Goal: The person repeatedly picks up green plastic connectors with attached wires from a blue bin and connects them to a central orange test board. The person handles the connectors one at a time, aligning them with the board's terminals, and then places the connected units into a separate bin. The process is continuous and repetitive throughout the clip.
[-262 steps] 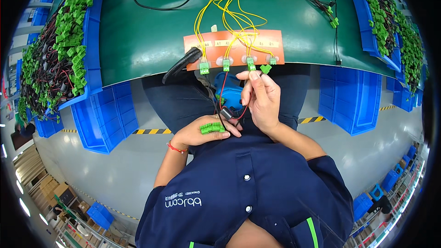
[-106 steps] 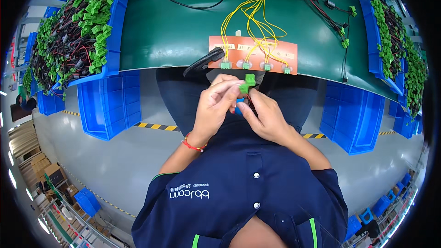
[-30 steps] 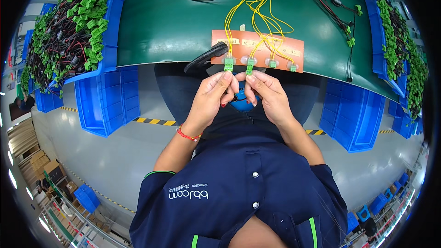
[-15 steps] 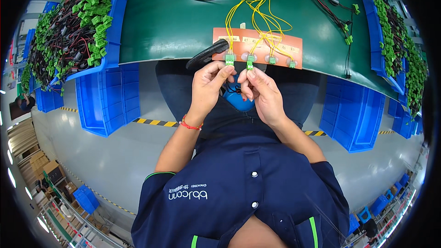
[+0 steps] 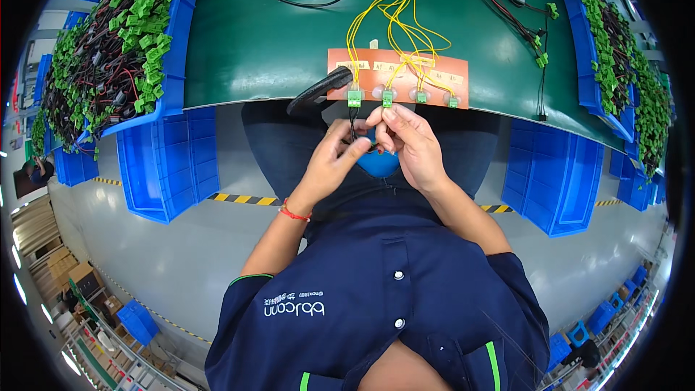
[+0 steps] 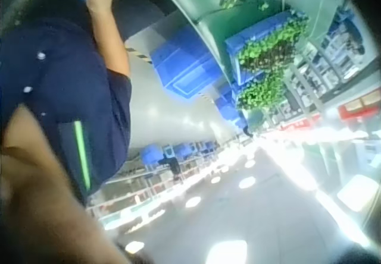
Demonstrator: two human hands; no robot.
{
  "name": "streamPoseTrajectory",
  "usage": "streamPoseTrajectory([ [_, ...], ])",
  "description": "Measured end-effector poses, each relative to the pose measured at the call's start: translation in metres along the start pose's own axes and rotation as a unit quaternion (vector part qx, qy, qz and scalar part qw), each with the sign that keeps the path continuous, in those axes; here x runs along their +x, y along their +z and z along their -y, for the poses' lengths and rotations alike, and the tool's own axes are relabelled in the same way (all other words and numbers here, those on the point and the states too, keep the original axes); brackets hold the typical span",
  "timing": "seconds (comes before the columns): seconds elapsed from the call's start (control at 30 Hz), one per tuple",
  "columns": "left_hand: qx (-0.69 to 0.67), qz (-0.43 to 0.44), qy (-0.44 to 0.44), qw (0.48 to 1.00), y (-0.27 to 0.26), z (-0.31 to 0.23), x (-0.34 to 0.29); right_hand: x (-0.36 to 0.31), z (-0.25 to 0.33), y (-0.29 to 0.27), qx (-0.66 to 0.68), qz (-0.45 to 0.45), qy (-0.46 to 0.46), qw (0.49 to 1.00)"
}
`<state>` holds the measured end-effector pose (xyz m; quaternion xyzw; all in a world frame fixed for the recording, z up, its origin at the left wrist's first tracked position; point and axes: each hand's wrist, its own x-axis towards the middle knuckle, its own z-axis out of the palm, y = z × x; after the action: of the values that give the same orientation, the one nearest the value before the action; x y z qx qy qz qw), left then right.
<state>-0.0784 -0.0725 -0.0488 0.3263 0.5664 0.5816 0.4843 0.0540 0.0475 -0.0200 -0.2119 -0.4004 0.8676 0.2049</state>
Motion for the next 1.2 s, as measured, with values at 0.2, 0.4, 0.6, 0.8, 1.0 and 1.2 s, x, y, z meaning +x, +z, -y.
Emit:
streamPoseTrajectory([
  [0.2, 0.2, -0.008, -0.049, 0.979, 0.011, 0.011, -0.001, 0.002, 0.013, -0.029, -0.118, -0.017, 0.059, 0.991],
  [0.4, 0.025, 0.055, -0.016, 0.998, 0.018, 0.019, 0.008, -0.028, -0.015, -0.072, -0.183, -0.051, 0.089, 0.978],
  [0.6, -0.102, 0.107, -0.047, 0.988, 0.026, 0.017, 0.003, -0.039, -0.021, -0.081, -0.03, -0.086, 0.123, 0.988],
  [0.8, -0.111, 0.111, -0.02, 0.987, 0.023, 0.018, 0.003, -0.039, -0.014, -0.077, 0.068, -0.127, 0.1, 0.984],
  [1.0, 0.082, -0.011, 0.07, 0.994, 0.028, 0.015, -0.002, -0.047, -0.021, -0.084, 0.184, -0.183, 0.071, 0.963],
  [1.2, 0.458, -0.113, 0.163, 0.867, 0.009, 0.016, 0.005, -0.052, -0.003, -0.057, 0.071, -0.234, -0.027, 0.969],
])
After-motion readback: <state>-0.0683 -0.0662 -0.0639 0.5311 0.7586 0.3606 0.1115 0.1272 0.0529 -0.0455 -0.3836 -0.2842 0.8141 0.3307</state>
